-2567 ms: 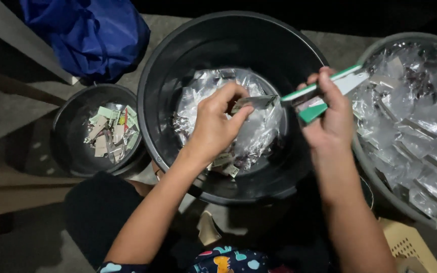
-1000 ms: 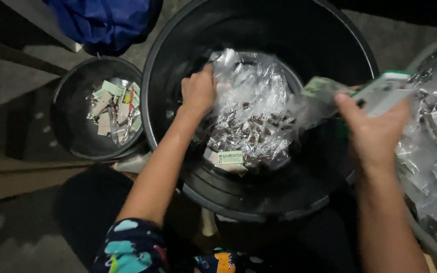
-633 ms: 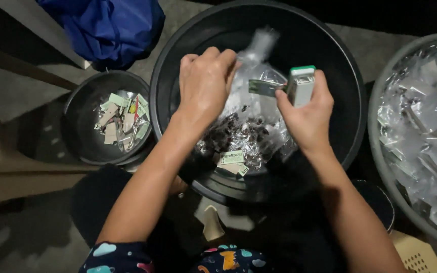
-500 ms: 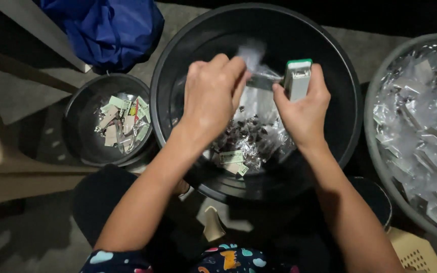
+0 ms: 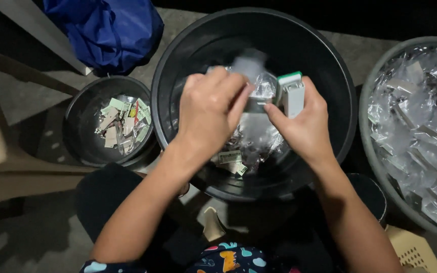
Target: Manually packaging small items into plastic bags by inserting labels and stapling them shut.
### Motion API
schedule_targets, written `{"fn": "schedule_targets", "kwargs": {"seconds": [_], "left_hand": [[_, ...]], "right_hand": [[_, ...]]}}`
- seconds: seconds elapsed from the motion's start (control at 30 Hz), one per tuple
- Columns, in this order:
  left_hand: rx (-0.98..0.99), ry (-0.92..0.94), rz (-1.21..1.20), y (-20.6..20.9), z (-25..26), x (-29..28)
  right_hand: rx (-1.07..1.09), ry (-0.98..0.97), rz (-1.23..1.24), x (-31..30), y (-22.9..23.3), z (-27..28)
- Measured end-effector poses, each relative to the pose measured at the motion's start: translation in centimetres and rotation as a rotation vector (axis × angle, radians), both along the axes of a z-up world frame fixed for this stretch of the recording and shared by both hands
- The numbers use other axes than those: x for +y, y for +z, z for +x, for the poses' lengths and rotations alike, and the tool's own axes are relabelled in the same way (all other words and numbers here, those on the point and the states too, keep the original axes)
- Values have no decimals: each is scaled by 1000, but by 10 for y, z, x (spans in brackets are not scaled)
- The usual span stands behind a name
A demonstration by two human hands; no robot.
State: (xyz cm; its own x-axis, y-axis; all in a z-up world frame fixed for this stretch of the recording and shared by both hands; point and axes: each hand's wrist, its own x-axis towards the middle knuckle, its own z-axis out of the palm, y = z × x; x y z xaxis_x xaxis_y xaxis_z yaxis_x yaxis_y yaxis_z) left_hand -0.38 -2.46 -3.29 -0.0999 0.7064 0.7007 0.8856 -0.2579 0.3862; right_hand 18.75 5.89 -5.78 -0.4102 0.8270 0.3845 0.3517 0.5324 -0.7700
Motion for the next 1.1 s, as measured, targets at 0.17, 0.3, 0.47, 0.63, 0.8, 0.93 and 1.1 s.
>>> {"fn": "schedule_targets", "kwargs": {"seconds": [0.17, 0.3, 0.47, 0.63, 0.8, 0.93, 1.1], "left_hand": [[10, -124, -128, 17, 8, -28], [-105, -46, -145, 21, -3, -31], [-444, -205, -89, 27, -4, -7], [-313, -559, 135, 19, 4, -2], [-465, -458, 33, -6, 9, -7], [-580, -333, -97, -13, 13, -2], [-504, -280, -92, -25, 24, 7]], "right_hand": [[104, 27, 57, 15, 5, -4], [51, 75, 24, 3, 37, -7], [-38, 88, 69, -1, 51, -1], [154, 143, -164, 1, 50, 6], [246, 122, -274, 8, 30, 8], [299, 132, 149, 10, 31, -6], [485, 5, 77, 17, 19, -19]]}}
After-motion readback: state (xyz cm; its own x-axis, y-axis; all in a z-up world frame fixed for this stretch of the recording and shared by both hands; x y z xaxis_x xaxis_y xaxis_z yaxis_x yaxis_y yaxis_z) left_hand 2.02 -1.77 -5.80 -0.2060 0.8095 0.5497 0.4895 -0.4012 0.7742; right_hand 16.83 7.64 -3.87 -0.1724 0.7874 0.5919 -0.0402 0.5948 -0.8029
